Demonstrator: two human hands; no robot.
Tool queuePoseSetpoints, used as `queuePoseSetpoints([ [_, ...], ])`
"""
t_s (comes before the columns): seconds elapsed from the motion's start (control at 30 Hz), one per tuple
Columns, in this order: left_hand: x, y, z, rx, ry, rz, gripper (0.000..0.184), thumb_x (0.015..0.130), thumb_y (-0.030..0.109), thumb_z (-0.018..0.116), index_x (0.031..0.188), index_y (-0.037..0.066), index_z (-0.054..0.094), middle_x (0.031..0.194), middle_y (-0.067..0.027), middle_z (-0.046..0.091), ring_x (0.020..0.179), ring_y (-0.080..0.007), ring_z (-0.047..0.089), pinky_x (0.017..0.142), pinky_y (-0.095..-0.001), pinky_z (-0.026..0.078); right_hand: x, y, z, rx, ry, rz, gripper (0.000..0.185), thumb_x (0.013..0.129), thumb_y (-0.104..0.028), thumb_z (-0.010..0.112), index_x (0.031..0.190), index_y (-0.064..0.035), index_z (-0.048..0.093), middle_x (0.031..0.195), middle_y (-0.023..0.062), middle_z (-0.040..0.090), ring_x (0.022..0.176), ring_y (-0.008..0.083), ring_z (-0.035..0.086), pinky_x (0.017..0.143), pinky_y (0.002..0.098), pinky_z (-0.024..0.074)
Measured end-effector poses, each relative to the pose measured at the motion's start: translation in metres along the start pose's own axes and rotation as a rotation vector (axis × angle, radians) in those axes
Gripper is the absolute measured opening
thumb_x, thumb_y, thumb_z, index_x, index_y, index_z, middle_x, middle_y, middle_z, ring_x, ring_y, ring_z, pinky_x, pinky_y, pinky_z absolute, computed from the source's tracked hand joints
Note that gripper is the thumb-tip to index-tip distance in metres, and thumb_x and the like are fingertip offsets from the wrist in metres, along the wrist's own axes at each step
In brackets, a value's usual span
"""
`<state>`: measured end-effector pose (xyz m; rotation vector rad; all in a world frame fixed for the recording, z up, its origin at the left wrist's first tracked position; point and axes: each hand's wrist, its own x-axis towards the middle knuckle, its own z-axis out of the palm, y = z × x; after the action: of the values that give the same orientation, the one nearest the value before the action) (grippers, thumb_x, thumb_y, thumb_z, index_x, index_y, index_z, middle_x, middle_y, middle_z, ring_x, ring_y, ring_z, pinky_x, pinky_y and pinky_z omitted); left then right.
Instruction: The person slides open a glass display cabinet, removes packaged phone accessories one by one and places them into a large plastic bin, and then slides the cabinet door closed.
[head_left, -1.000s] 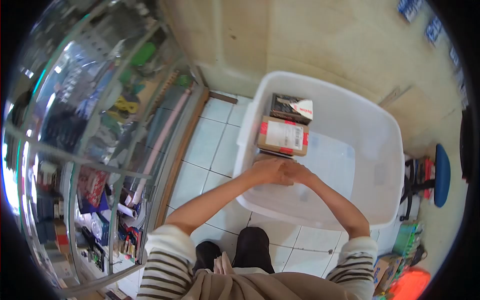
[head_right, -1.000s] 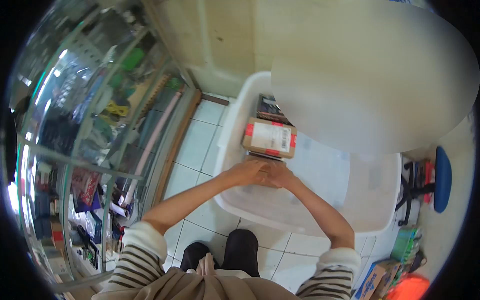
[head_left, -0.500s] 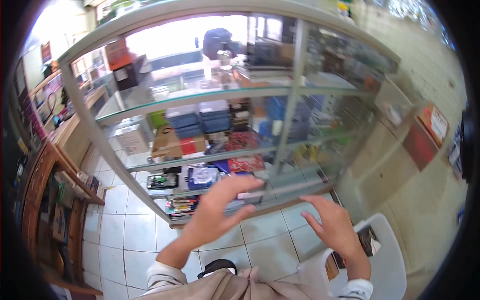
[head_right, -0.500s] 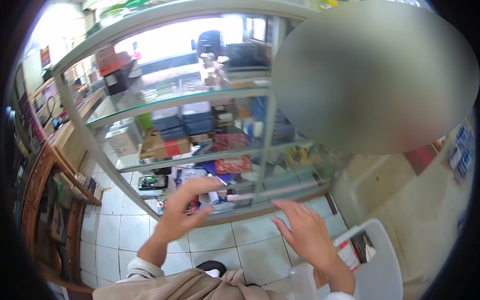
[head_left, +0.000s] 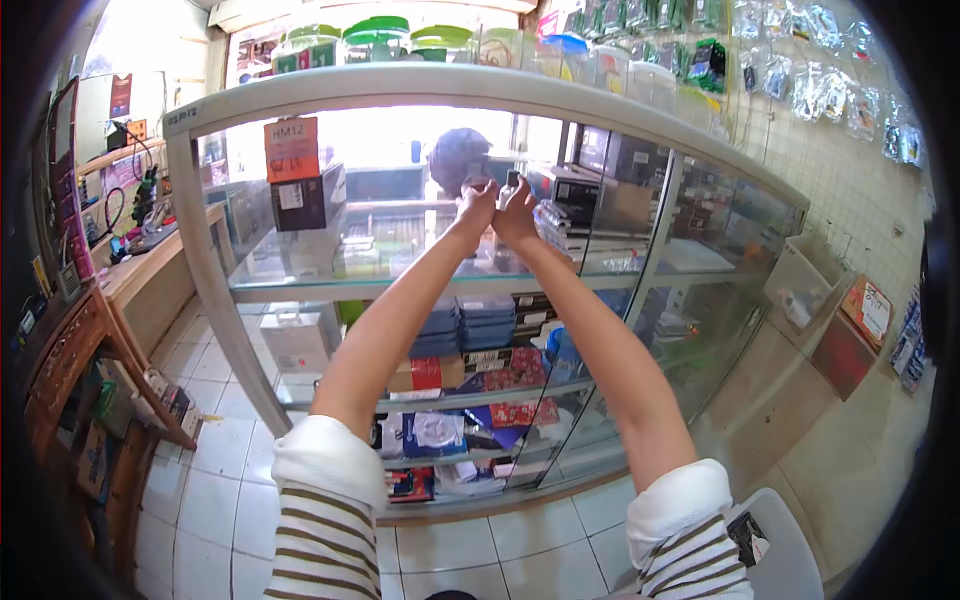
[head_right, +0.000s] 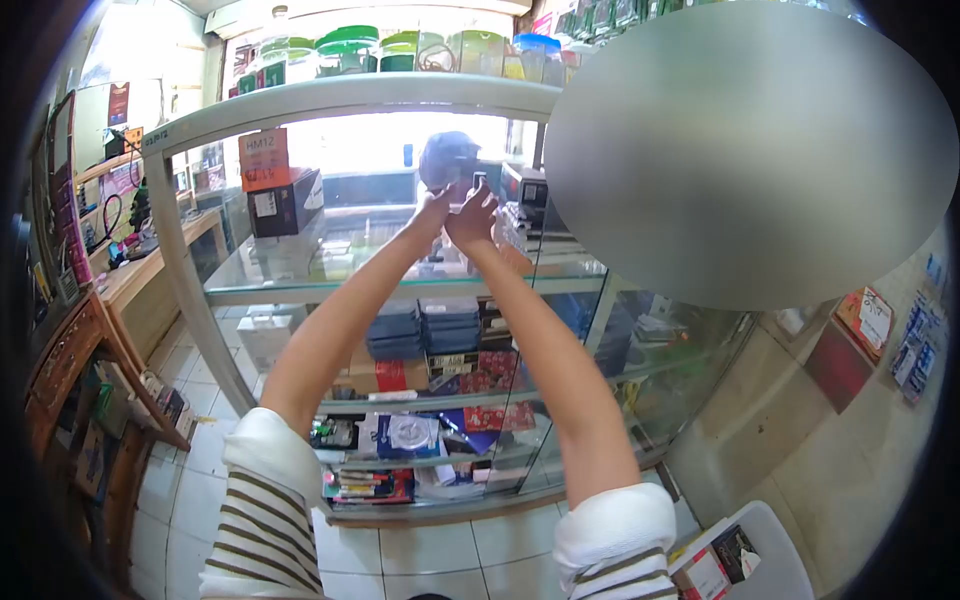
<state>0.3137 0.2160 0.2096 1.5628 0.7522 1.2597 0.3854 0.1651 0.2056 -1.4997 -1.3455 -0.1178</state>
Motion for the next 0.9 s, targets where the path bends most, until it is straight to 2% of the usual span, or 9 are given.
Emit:
queuePoseSetpoints([
  [0.23, 0.015, 0.012, 0.004, 0.042, -0.162, -0.216, 0.058, 0.089, 0.043, 0.040, 0.132, 0.005, 0.031, 0.136, -0.0206, 0.030, 0.122, -0.0343, 0.035, 0.096, -0.0509, 0.030, 0.074, 0.057, 0.041, 0.016, -0.176, 0.244, 0.106, 0.070, -0.044, 0.066, 0.136, -0.0114, -0.010, 0.134, 0.0300, 0.017, 0.121, 0.0445, 0.030, 0.098, 0.0476, 0.0299],
  [0.3, 0.027, -0.005, 0.000, 0.062, -0.349, 0.073, 0.050, 0.091, 0.037, 0.039, 0.127, 0.002, 0.037, 0.129, -0.0186, 0.039, 0.117, -0.0277, 0.041, 0.091, -0.0443, 0.036, 0.082, 0.066, 0.044, 0.031, -0.223, 0.252, 0.103, 0.070, -0.043, 0.066, 0.136, -0.0109, -0.007, 0.134, 0.0296, 0.017, 0.121, 0.0430, 0.032, 0.098, 0.0459, 0.0315],
  [0.37, 0.046, -0.018, 0.003, -0.044, -0.416, 0.080, 0.046, 0.092, 0.033, 0.038, 0.122, -0.001, 0.042, 0.122, -0.0173, 0.048, 0.113, -0.0239, 0.046, 0.087, -0.0396, 0.040, 0.073, 0.063, 0.037, -0.003, -0.157, 0.181, 0.092, 0.073, -0.038, 0.064, 0.134, -0.0057, 0.003, 0.132, 0.0286, 0.026, 0.121, 0.0378, 0.035, 0.095, 0.0401, 0.0360],
  [0.4, 0.051, -0.021, -0.002, 0.270, -0.406, 0.332, 0.044, 0.091, 0.031, 0.041, 0.117, -0.004, 0.045, 0.114, -0.0152, 0.053, 0.105, -0.0224, 0.050, 0.084, -0.0363, 0.042, 0.059, 0.044, 0.024, -0.184, -0.087, 0.118, 0.071, 0.075, -0.032, 0.061, 0.126, 0.0016, 0.026, 0.121, 0.0263, 0.043, 0.113, 0.0337, 0.045, 0.091, 0.0360, 0.0399],
  [0.47, 0.012, 0.008, 0.006, 0.074, -0.241, 0.000, 0.040, 0.086, 0.026, 0.049, 0.107, -0.008, 0.047, 0.097, -0.0117, 0.060, 0.089, -0.0243, 0.058, 0.078, -0.0321, 0.045, 0.054, 0.040, 0.015, -0.182, -0.131, 0.061, 0.063, 0.075, -0.031, 0.061, 0.120, 0.0041, 0.034, 0.113, 0.0256, 0.048, 0.108, 0.0332, 0.049, 0.090, 0.0359, 0.0410],
  [0.57, 0.010, 0.010, 0.009, 0.201, -0.084, -0.061, 0.044, 0.083, 0.027, 0.051, 0.112, -0.005, 0.045, 0.103, -0.0153, 0.058, 0.095, -0.0284, 0.057, 0.080, -0.0342, 0.044, 0.027, 0.029, 0.011, -0.065, 0.005, 0.013, 0.044, 0.074, -0.025, 0.060, 0.103, 0.0066, 0.049, 0.099, 0.0254, 0.057, 0.097, 0.0348, 0.056, 0.086, 0.0385, 0.0434],
  [0.63, 0.001, 0.005, 0.005, 0.214, -0.021, -0.020, 0.045, 0.082, 0.027, 0.051, 0.113, -0.004, 0.044, 0.105, -0.0172, 0.057, 0.097, -0.0293, 0.056, 0.081, -0.0354, 0.043, 0.011, 0.020, 0.011, 0.058, 0.235, -0.277, 0.039, 0.070, -0.024, 0.063, 0.093, 0.0075, 0.053, 0.086, 0.0269, 0.059, 0.087, 0.0404, 0.057, 0.074, 0.0437, 0.0459],
  [0.73, -0.051, 0.022, -0.002, 0.205, 0.096, 0.052, 0.041, 0.084, 0.025, 0.049, 0.116, -0.001, 0.043, 0.106, -0.0181, 0.056, 0.095, -0.0261, 0.056, 0.080, -0.0365, 0.044, -0.017, 0.003, 0.000, 0.095, 0.149, -0.187, 0.038, 0.075, -0.015, 0.059, 0.105, 0.0048, 0.048, 0.102, 0.0243, 0.055, 0.091, 0.0363, 0.056, 0.076, 0.0382, 0.0448],
  [0.9, -0.184, 0.076, -0.011, -0.138, -0.160, 0.252, 0.035, 0.086, 0.023, 0.052, 0.115, 0.004, 0.048, 0.102, -0.0070, 0.052, 0.095, -0.0149, 0.049, 0.083, -0.0266, 0.038, -0.123, -0.044, -0.096, 0.286, -0.053, -0.328, 0.047, 0.080, -0.015, 0.060, 0.120, -0.0021, 0.039, 0.110, 0.0126, 0.048, 0.095, 0.0200, 0.050, 0.076, 0.0315, 0.0439],
])
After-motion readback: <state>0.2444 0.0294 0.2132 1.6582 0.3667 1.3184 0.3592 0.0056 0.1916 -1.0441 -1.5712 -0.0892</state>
